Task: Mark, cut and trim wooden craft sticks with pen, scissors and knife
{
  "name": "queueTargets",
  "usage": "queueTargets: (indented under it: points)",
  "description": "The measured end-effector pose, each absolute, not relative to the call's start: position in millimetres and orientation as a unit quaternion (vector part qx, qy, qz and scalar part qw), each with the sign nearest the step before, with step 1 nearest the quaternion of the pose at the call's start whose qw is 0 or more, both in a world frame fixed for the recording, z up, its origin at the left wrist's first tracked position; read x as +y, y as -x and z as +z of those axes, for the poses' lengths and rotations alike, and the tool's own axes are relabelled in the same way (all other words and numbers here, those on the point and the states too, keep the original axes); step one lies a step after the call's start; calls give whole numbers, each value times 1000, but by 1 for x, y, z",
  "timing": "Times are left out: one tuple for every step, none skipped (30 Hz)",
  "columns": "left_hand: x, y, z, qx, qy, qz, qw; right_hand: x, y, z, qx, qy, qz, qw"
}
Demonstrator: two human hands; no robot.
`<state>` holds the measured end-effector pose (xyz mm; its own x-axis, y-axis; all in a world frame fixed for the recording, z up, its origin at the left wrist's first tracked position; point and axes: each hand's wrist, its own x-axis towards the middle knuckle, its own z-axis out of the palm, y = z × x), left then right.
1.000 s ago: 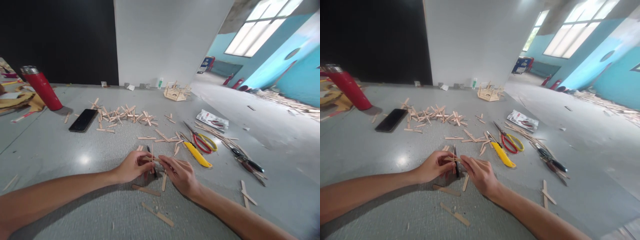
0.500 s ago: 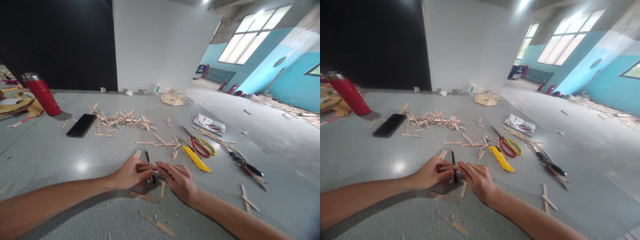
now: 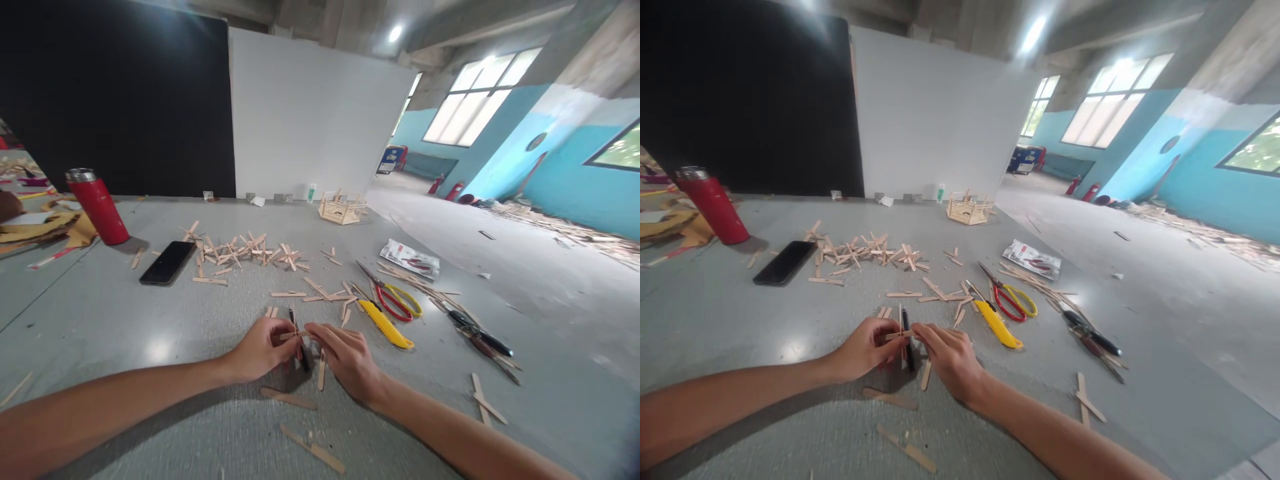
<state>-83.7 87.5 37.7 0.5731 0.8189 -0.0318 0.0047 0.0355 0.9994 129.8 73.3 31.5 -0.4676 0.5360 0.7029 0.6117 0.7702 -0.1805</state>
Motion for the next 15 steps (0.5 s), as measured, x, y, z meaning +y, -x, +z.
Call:
queueTargets:
  points:
    - [88, 84, 37, 333, -615, 322, 638, 74, -129, 31, -855, 335, -47, 393]
    - [88, 83, 37, 331, -613, 327, 639, 74, -129, 32, -855, 333, -47, 395]
    - [88, 83, 37, 329, -611, 333, 639, 74, -129, 32, -856, 331, -46, 395]
    - [88, 83, 37, 327, -608, 341, 638, 75, -129, 32, -857, 328, -45, 396]
    - [88, 83, 38, 325, -606, 349, 637, 75, -129, 33, -858, 323, -45, 396]
    - [88, 83, 38, 324, -603, 356, 636, 75, -129, 33, -860, 319, -43, 396]
    - [88, 83, 39, 323, -601, 360, 636, 76, -129, 33, -862, 316, -42, 395]
    - [88, 83, 40, 323, -599, 363, 637, 76, -129, 33, -863, 313, -39, 395]
    - [88, 82, 40, 322, -597, 364, 638, 77, -129, 32, -863, 313, -37, 396]
    - [88, 82, 41, 322, -596, 366, 638, 77, -129, 31, -861, 315, -34, 397]
    - [87, 82, 43, 322, -594, 367, 639, 78, -129, 29, -859, 319, -31, 399]
    - [87, 82, 43, 322, -592, 369, 640, 78, -129, 28, -857, 323, -28, 401]
    - [87, 82, 44, 321, -591, 370, 641, 79, -129, 27, -854, 328, -25, 403]
    - [87, 82, 45, 321, -589, 371, 642, 79, -129, 26, -852, 331, -21, 404]
    - [87, 82, 45, 320, -587, 372, 644, 79, -129, 25, -850, 333, -18, 407]
